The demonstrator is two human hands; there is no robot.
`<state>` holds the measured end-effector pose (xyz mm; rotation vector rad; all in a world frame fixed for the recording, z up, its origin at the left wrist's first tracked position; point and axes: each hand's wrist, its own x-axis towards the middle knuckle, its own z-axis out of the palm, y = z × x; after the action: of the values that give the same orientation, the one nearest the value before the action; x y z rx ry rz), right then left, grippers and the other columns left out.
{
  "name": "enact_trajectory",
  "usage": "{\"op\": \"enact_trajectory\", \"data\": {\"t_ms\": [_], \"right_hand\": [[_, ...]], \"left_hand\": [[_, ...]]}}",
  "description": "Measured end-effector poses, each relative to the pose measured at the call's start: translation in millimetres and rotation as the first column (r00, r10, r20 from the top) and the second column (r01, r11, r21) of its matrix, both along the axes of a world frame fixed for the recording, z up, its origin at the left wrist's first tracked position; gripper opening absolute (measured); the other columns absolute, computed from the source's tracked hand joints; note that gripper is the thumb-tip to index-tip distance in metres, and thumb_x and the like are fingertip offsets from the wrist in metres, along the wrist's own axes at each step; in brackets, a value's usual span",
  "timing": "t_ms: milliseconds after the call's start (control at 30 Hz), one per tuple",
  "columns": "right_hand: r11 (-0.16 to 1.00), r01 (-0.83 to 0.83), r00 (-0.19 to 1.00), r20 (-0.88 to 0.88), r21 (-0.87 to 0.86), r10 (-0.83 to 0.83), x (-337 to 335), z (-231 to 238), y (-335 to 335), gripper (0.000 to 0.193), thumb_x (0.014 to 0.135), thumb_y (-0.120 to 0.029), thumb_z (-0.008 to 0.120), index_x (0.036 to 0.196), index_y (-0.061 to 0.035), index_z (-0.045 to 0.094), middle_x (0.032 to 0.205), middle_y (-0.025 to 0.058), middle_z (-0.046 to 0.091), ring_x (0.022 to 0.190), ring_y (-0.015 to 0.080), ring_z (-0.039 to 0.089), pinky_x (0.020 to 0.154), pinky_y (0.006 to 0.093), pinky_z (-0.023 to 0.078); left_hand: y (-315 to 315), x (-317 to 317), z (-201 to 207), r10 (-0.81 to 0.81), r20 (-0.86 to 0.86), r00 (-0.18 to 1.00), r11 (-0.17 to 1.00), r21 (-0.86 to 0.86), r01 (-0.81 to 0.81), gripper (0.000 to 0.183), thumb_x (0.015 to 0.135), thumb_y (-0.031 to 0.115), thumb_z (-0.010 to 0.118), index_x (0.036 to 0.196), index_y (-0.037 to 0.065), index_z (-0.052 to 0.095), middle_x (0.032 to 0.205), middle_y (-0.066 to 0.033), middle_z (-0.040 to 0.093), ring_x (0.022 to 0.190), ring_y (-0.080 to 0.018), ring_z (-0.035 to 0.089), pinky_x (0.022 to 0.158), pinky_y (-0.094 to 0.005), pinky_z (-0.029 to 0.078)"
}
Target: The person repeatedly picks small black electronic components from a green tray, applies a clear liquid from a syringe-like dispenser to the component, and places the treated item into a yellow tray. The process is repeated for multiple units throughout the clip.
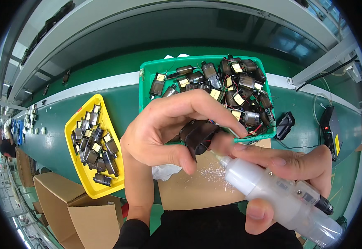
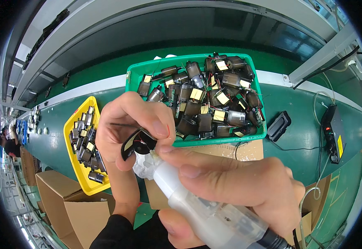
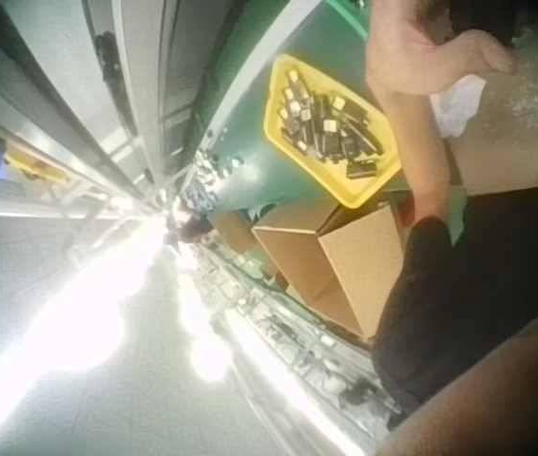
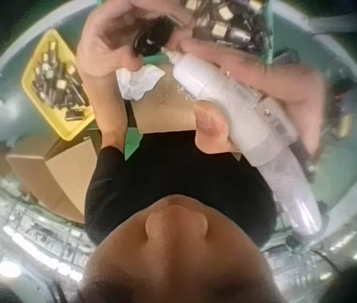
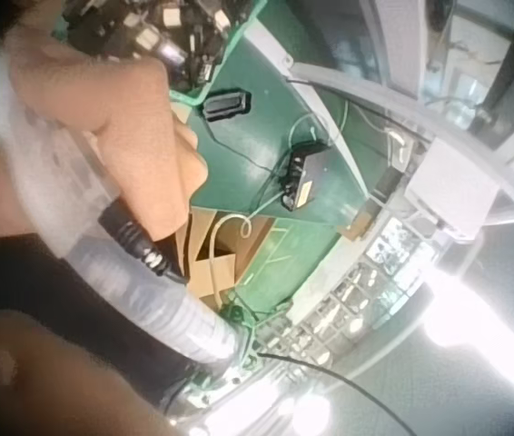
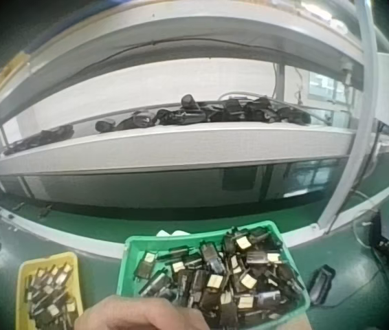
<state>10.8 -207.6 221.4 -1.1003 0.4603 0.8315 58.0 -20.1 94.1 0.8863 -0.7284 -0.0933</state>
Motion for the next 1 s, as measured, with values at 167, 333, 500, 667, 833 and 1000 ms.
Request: {"op": "enact_trajectory", "data": {"t_ms": [167, 333, 500, 667, 833, 1000], "right_hand": [[0.985, 0.014, 0.841, 0.534, -0.173, 0.082, -10.8, -23.8, 2.4, 0.037, 0.086, -0.01, 0.05, 0.118, 0.0074, 0.048, 0.118, 0.0234, 0.048, 0.08, 0.0237, 0.052, 0.058, 0.0314, 0.043], [0.978, 0.092, 0.667, 0.741, -0.188, 0.08, -16.0, -41.0, 4.5, 0.038, 0.084, -0.013, 0.052, 0.116, 0.0065, 0.046, 0.114, 0.0242, 0.05, 0.08, 0.0246, 0.053, 0.06, 0.0323, 0.044], [0.971, 0.157, 0.566, 0.822, -0.182, 0.063, -17.8, -50.9, 3.1, 0.04, 0.083, -0.017, 0.055, 0.114, 0.0057, 0.044, 0.111, 0.0251, 0.051, 0.079, 0.0256, 0.055, 0.062, 0.0332, 0.046], [0.965, 0.199, 0.493, 0.869, -0.171, 0.052, -20.5, -57.7, 4.0, 0.043, 0.081, -0.02, 0.058, 0.112, 0.0048, 0.042, 0.107, 0.0259, 0.053, 0.079, 0.0265, 0.057, 0.064, 0.0341, 0.048], [0.959, 0.232, 0.43, 0.902, -0.164, 0.05, -22.3, -62.9, 5.7, 0.046, 0.08, -0.024, 0.06, 0.11, 0.004, 0.04, 0.103, 0.0268, 0.055, 0.079, 0.0274, 0.058, 0.066, 0.035, 0.049], [0.953, 0.259, 0.387, 0.921, -0.157, 0.047, -22.1, -65.5, 5.6, 0.049, 0.078, -0.027, 0.063, 0.108, 0.0032, 0.038, 0.1, 0.0276, 0.056, 0.078, 0.0284, 0.06, 0.068, 0.0359, 0.051]], "left_hand": [[0.8, 0.8, -0.2, -0.018, -0.002, 1.0, 1.0, 0.003, 0.018, 0.06, 0.064, 0.039, 0.079, 0.093, -0.007, 0.054, 0.075, -0.0159, 0.057, 0.064, -0.019, 0.055, 0.055, -0.0274, 0.041], [4.4, 1.1, 1.6, -0.028, 0.029, 0.999, 0.999, 0.04, 0.027, 0.06, 0.064, 0.039, 0.079, 0.093, -0.007, 0.054, 0.077, -0.0171, 0.058, 0.064, -0.02, 0.055, 0.058, -0.0285, 0.043], [5.8, 1.9, -0.3, -0.027, 0.036, 0.999, 0.998, 0.052, 0.025, 0.059, 0.064, 0.04, 0.079, 0.091, -0.007, 0.055, 0.078, -0.0184, 0.059, 0.066, -0.0208, 0.055, 0.059, -0.0285, 0.044], [3.9, 0.1, 1.6, -0.021, 0.003, 1.0, 0.999, 0.035, 0.021, 0.061, 0.063, 0.041, 0.079, 0.091, -0.007, 0.055, 0.077, -0.0181, 0.059, 0.066, -0.0207, 0.056, 0.057, -0.0276, 0.044], [3.4, -1.0, 0.7, 0.005, 0.013, 1.0, 1.0, 0.031, -0.005, 0.062, 0.061, 0.044, 0.08, 0.089, -0.006, 0.055, 0.076, -0.0174, 0.058, 0.063, -0.0198, 0.055, 0.055, -0.0271, 0.043], [4.3, -1.4, 3.6, 0.008, 0.002, 1.0, 0.999, 0.05, -0.008, 0.062, 0.06, 0.045, 0.079, 0.088, -0.005, 0.056, 0.076, -0.0173, 0.058, 0.063, -0.0191, 0.055, 0.054, -0.0268, 0.042]]}}
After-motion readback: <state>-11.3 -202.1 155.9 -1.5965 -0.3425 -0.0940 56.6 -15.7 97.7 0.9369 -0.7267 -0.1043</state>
